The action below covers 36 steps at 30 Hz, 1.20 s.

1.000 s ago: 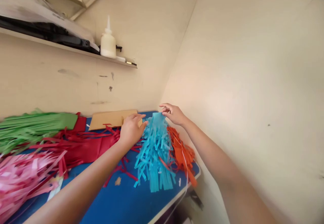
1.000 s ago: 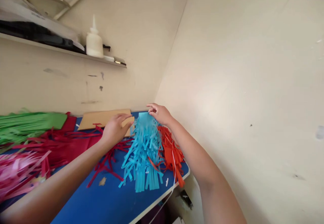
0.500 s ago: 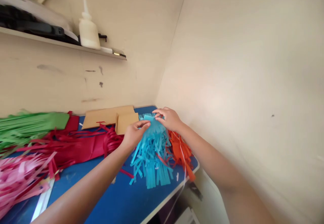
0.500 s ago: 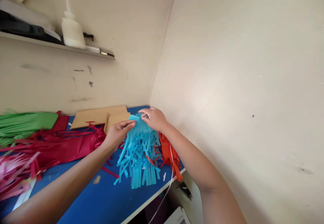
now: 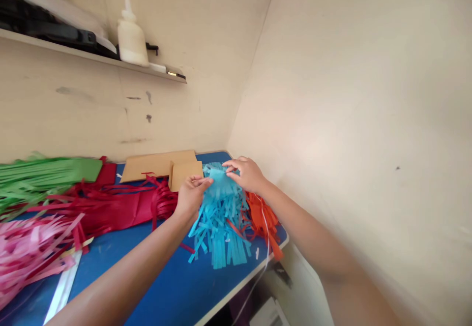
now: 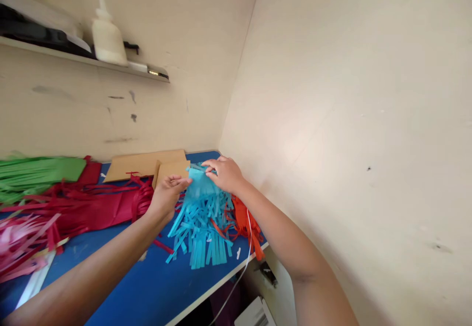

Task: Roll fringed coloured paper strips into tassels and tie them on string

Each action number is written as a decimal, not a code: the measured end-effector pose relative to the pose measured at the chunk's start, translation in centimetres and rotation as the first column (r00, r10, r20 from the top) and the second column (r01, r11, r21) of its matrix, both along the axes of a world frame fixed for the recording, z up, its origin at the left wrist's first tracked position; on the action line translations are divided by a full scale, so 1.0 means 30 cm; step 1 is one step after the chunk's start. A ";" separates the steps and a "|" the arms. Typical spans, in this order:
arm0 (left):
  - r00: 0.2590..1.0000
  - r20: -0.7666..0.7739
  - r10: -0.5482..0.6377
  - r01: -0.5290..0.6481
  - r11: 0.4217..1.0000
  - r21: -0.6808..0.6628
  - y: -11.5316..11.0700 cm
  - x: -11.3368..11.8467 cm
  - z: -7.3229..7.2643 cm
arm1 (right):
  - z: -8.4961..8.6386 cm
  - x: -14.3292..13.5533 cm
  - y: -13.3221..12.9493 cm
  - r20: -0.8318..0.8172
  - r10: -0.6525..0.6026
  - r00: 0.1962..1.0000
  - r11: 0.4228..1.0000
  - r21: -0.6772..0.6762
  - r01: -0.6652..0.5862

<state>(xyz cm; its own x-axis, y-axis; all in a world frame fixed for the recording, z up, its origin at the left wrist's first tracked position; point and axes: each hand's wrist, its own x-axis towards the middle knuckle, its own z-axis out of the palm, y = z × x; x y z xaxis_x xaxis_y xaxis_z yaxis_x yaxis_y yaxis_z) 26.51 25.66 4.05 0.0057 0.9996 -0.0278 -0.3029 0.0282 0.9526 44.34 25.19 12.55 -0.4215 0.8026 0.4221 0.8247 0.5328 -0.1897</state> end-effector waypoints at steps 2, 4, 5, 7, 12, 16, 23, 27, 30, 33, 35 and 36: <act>0.998 0.006 -0.068 0.068 0.995 -0.067 -0.009 -0.002 -0.006 | -0.007 -0.004 -0.006 0.031 -0.010 0.999 1.000 -0.001 0.010; 0.988 0.011 -0.152 0.152 0.981 -0.121 -0.020 -0.004 -0.007 | -0.012 -0.009 -0.015 0.049 -0.019 0.999 1.000 -0.007 0.020; 0.982 0.017 -0.189 0.189 0.972 -0.137 -0.025 -0.006 -0.006 | -0.012 -0.011 -0.020 0.045 -0.019 0.999 1.000 -0.019 0.019; 0.971 0.031 -0.236 0.238 0.960 -0.149 -0.036 -0.010 -0.002 | -0.011 -0.013 -0.028 0.009 -0.014 1.000 0.998 -0.060 0.015; 0.966 0.025 -0.258 0.259 0.961 -0.096 -0.045 -0.012 -0.006 | -0.016 -0.015 -0.023 -0.113 0.025 0.993 0.989 -0.144 -0.041; 0.973 -0.052 -0.224 0.221 0.974 -0.056 -0.033 -0.002 -0.045 | -0.060 -0.024 -0.005 -0.226 0.052 0.973 0.977 -0.189 -0.096; 0.949 -0.282 -0.138 0.131 0.990 -0.045 0.006 0.054 -0.156 | 0.065 0.154 0.073 -0.459 -0.265 0.848 0.957 -0.020 0.288; 0.885 -0.466 0.003 0.031 0.997 0.066 0.031 0.074 -0.161 | 0.301 0.207 0.103 -0.627 -0.281 0.727 0.781 0.290 0.553; 0.823 -0.532 0.199 -0.052 0.959 0.278 0.004 0.020 -0.093 | 0.359 0.088 0.069 -0.318 -0.126 0.940 0.839 0.472 0.272; 0.749 -0.506 0.427 -0.141 0.850 0.508 -0.078 -0.104 0.013 | 0.288 -0.070 -0.002 0.113 0.094 0.989 0.972 0.204 -0.116; 0.699 -0.489 0.522 -0.135 0.768 0.626 -0.144 -0.196 0.082 | 0.221 -0.148 -0.055 0.178 0.180 0.967 0.977 0.081 -0.197; 0.661 -0.492 0.567 -0.093 0.712 0.696 -0.174 -0.238 0.110 | 0.194 -0.176 -0.078 0.181 0.204 0.962 0.975 0.053 -0.216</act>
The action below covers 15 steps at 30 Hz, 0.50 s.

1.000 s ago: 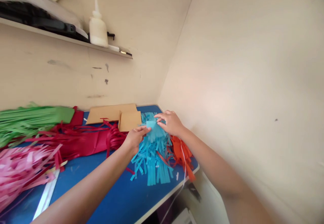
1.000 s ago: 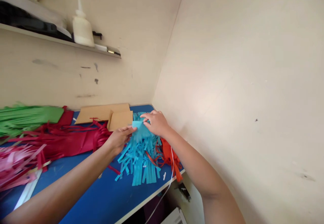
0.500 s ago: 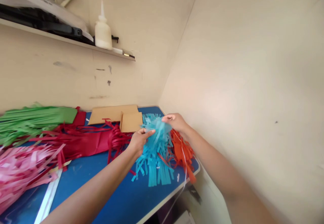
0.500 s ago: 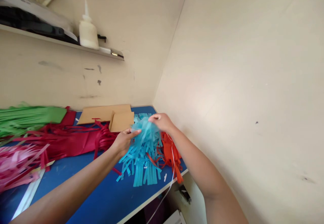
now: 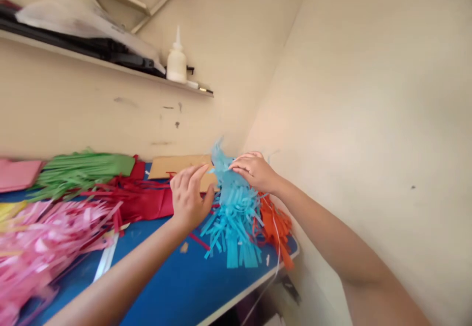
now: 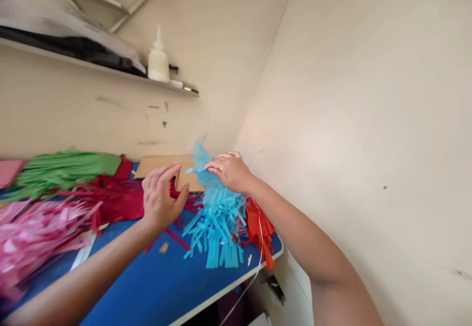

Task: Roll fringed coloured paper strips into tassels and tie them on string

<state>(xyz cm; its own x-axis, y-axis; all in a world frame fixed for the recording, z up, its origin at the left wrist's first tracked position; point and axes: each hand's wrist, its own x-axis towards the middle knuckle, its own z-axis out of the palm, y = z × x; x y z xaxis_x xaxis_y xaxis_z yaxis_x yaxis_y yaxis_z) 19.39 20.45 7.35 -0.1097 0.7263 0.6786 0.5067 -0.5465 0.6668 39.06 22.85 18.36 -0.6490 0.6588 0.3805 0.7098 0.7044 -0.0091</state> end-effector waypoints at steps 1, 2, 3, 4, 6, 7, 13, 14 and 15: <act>0.996 -0.086 0.010 -0.003 0.997 0.081 -0.026 -0.036 0.021 | -0.022 -0.023 -0.019 0.002 0.016 1.000 1.000 -0.019 -0.016; 0.984 -0.176 0.021 0.004 0.990 0.143 -0.047 -0.067 0.036 | -0.037 -0.041 -0.032 0.006 0.031 1.000 0.999 -0.037 -0.031; 0.966 -0.256 0.030 0.017 0.984 0.178 -0.063 -0.092 0.043 | -0.046 -0.058 -0.041 0.011 0.049 0.999 0.997 -0.056 -0.049; 0.949 -0.313 0.032 0.027 0.983 0.184 -0.074 -0.111 0.044 | -0.050 -0.073 -0.047 0.015 0.071 0.997 0.995 -0.077 -0.070; 0.934 -0.358 0.001 0.050 0.990 0.132 -0.084 -0.137 0.032 | -0.048 -0.104 -0.059 0.015 0.122 0.992 0.986 -0.118 -0.119; 0.932 -0.363 -0.021 0.062 0.993 0.103 -0.086 -0.145 0.023 | -0.047 -0.121 -0.071 0.013 0.144 0.990 0.981 -0.134 -0.141; 0.967 -0.253 0.023 -0.026 1.000 -0.008 -0.120 -0.213 -0.016 | -0.196 -0.283 -0.341 -0.312 -0.068 0.948 0.991 -0.131 0.028; 0.972 -0.232 0.046 -0.053 0.998 -0.026 -0.136 -0.233 -0.023 | -0.259 -0.323 -0.402 -0.364 -0.065 0.929 0.986 -0.166 0.004; 0.974 -0.218 0.065 -0.076 0.996 -0.042 -0.156 -0.254 -0.031 | -0.326 -0.364 -0.455 -0.368 -0.019 0.930 0.967 -0.245 -0.077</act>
<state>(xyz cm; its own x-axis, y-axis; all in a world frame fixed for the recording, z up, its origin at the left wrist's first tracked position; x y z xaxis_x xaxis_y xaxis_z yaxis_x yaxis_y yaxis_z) 11.76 15.78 6.43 -0.0165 0.7551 0.6554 0.6775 -0.4736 0.5628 28.13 9.21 8.58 -0.5174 0.7463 0.4187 0.6022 0.6652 -0.4415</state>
